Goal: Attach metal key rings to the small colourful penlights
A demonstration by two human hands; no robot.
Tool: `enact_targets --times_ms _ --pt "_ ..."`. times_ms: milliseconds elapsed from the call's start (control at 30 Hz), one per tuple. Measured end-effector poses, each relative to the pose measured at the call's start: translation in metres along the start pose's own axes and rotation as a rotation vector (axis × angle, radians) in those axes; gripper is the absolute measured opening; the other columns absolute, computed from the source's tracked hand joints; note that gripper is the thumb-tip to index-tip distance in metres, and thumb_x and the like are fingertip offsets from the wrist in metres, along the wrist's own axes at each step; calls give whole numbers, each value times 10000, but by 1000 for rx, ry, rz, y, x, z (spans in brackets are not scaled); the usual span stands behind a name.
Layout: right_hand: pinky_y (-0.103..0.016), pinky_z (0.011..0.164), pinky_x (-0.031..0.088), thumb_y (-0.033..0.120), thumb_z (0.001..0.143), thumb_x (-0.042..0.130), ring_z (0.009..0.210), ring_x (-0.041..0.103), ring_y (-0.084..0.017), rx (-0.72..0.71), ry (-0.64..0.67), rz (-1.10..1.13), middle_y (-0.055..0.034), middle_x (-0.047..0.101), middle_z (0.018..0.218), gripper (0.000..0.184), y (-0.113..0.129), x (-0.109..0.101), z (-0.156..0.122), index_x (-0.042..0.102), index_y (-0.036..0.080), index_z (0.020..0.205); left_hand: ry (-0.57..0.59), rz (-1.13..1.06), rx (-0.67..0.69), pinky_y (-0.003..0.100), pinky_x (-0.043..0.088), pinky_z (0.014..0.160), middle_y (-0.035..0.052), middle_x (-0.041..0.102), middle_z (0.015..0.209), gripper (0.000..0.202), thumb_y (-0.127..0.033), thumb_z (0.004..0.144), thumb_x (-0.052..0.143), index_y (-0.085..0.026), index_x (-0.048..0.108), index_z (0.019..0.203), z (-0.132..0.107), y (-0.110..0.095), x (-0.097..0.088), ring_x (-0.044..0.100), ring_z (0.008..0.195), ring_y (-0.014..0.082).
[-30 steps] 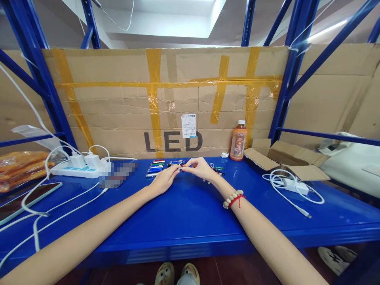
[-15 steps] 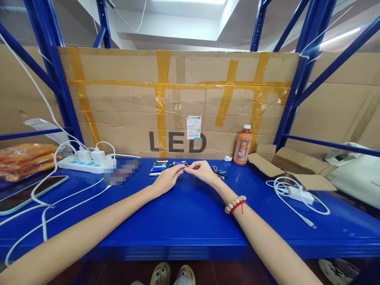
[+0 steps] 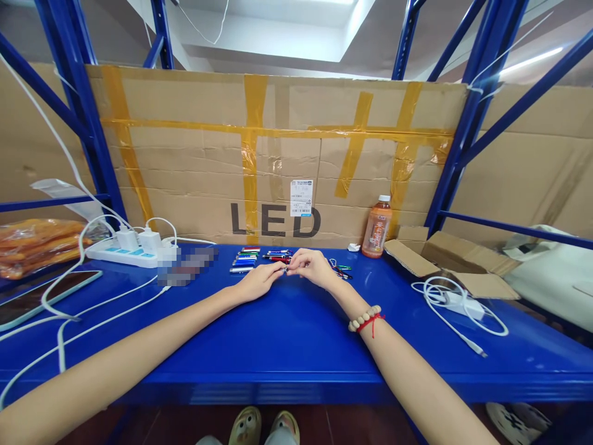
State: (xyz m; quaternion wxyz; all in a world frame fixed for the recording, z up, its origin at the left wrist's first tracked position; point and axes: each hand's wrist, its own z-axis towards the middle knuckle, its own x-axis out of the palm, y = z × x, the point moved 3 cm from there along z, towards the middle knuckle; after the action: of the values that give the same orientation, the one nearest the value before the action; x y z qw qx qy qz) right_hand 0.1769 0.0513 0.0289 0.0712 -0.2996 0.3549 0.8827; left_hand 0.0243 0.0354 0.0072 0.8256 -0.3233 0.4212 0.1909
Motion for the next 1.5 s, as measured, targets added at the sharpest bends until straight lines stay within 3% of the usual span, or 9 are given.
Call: enact_targets --times_ms 200,467,667,933,1167,1300,1400,1500 --pt "-204 549 404 431 650 633 612 515 -85 -86 28 -52 -49 565 724 302 0 -1 -1 616 136 586 59 102 -15 277 422 676 35 594 959 242 -312 892 239 -214 426 1011 -4 -6 -1 573 832 186" --pt "-211 584 393 402 674 619 632 515 -93 -69 43 -57 -40 557 674 300 5 1 -1 566 124 576 25 86 -14 284 419 654 35 587 902 164 -293 886 251 -212 371 964 -6 -5 -2 581 788 194" --pt "-189 512 377 471 650 605 534 471 -66 64 5 -11 -25 540 594 382 12 5 -1 512 118 539 -44 88 30 271 423 713 39 575 993 122 -245 878 295 -212 377 962 -6 -9 -5 565 899 184" --pt "-156 378 361 507 536 666 403 447 -54 391 -33 147 -8 510 471 433 5 13 -3 493 111 554 -149 175 64 253 428 687 37 585 930 97 -201 865 330 -196 422 898 -5 -12 -8 567 832 166" --pt "-141 367 379 513 516 679 392 444 -45 486 -28 165 -1 494 446 446 -1 15 -4 495 108 546 -151 204 55 255 430 691 43 589 914 99 -202 863 340 -191 437 880 -4 -12 -6 566 835 166" --pt "-143 356 383 523 556 654 399 457 -55 451 -26 172 17 482 451 441 1 13 0 479 123 615 -129 172 -58 270 435 681 48 587 953 125 -246 872 334 -193 427 938 -2 -11 -6 569 861 181" --pt "-144 363 385 546 592 619 410 472 -61 415 -113 152 20 483 474 448 0 -2 4 485 125 664 -133 116 -138 283 431 721 40 582 996 162 -273 876 330 -203 413 996 0 -12 -8 563 903 183" --pt "-153 406 405 557 647 566 460 500 -57 441 -341 91 -9 559 631 450 -9 -31 2 526 122 754 -119 65 -188 290 426 747 35 583 998 193 -303 881 309 -208 411 1015 0 -11 -9 558 917 182"
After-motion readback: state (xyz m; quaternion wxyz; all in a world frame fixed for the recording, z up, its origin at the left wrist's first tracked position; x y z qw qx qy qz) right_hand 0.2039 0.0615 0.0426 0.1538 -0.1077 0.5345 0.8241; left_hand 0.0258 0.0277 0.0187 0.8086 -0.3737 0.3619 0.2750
